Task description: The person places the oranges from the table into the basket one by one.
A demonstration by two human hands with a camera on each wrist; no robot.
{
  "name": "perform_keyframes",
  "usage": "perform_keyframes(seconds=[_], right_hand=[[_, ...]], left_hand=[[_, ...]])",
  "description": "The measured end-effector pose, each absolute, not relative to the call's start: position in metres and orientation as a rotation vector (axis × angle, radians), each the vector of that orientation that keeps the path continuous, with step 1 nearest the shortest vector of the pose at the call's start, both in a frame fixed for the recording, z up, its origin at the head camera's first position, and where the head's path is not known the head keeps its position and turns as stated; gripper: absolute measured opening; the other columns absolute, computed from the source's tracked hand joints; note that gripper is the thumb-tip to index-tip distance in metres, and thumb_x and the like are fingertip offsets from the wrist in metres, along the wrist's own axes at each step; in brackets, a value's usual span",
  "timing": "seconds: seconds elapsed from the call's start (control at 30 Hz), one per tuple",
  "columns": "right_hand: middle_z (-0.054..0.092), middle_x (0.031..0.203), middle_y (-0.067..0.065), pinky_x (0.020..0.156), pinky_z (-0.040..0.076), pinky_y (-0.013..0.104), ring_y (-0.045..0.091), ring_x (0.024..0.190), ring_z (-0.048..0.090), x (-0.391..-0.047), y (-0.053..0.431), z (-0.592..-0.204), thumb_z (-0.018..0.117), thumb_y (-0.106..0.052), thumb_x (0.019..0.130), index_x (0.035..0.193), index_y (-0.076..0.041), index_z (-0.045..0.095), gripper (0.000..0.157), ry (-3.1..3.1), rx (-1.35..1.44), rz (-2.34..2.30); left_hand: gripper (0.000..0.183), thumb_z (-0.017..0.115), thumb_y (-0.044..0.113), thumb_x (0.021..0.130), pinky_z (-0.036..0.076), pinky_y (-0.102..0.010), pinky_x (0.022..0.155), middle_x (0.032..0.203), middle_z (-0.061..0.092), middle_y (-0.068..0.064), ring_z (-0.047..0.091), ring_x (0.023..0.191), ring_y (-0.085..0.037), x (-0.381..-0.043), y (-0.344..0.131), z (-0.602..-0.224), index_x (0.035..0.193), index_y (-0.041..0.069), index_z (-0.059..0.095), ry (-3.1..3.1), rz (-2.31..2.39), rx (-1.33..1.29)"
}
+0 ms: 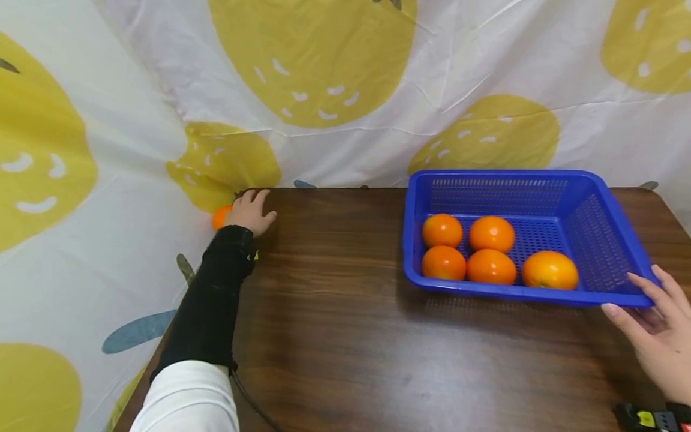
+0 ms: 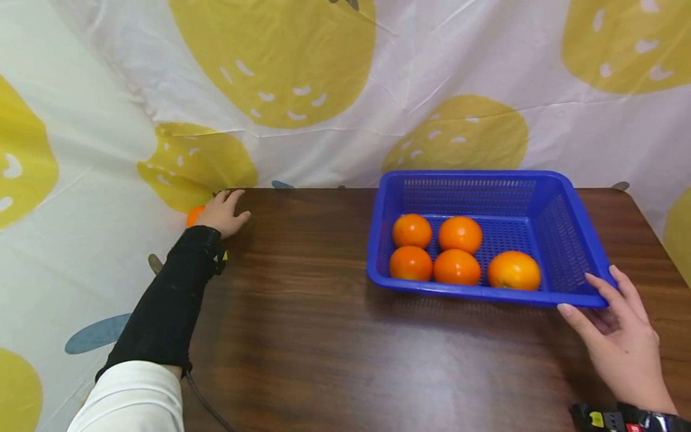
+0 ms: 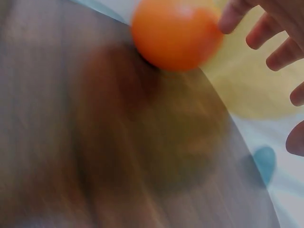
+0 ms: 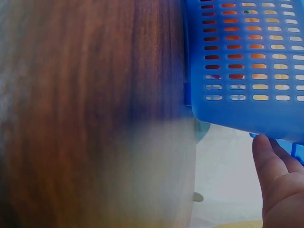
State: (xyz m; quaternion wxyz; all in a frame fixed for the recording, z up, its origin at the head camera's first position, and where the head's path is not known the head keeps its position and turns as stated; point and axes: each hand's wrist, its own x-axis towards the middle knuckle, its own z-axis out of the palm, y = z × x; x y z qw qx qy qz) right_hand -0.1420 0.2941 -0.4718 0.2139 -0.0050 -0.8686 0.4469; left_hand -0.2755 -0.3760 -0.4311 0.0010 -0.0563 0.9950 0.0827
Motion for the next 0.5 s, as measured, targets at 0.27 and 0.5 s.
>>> perform_keyframes(seconds=[0.27,0.5], right_hand=[[0.019,0.15,0.003,0.089,0.029,0.008,0.026,0.123,0.037,-0.142,0.292,-0.473,0.06,-0.002,0.085,0.136,-0.006,0.044,0.054,-2.413,-0.03,1.246],[0.016,0.151,0.001,0.094,0.028,0.009,0.024,0.127,0.033,-0.142,0.294,-0.477,0.06,-0.001,0.085,0.138,-0.008,0.043,0.056,-2.397,-0.048,1.29]], left_hand=[[0.064,0.045,0.041,0.092,0.026,-0.069,0.096,0.149,0.017,-0.024,0.016,0.129,-0.048,-0.262,-0.407,-0.438,0.147,0.019,0.019,3.11,0.273,-0.274],[0.063,0.042,0.041,0.091,0.022,-0.071,0.097,0.148,0.016,-0.026,0.013,0.129,-0.05,-0.257,-0.419,-0.438,0.146,0.017,0.022,3.116,0.256,-0.312]])
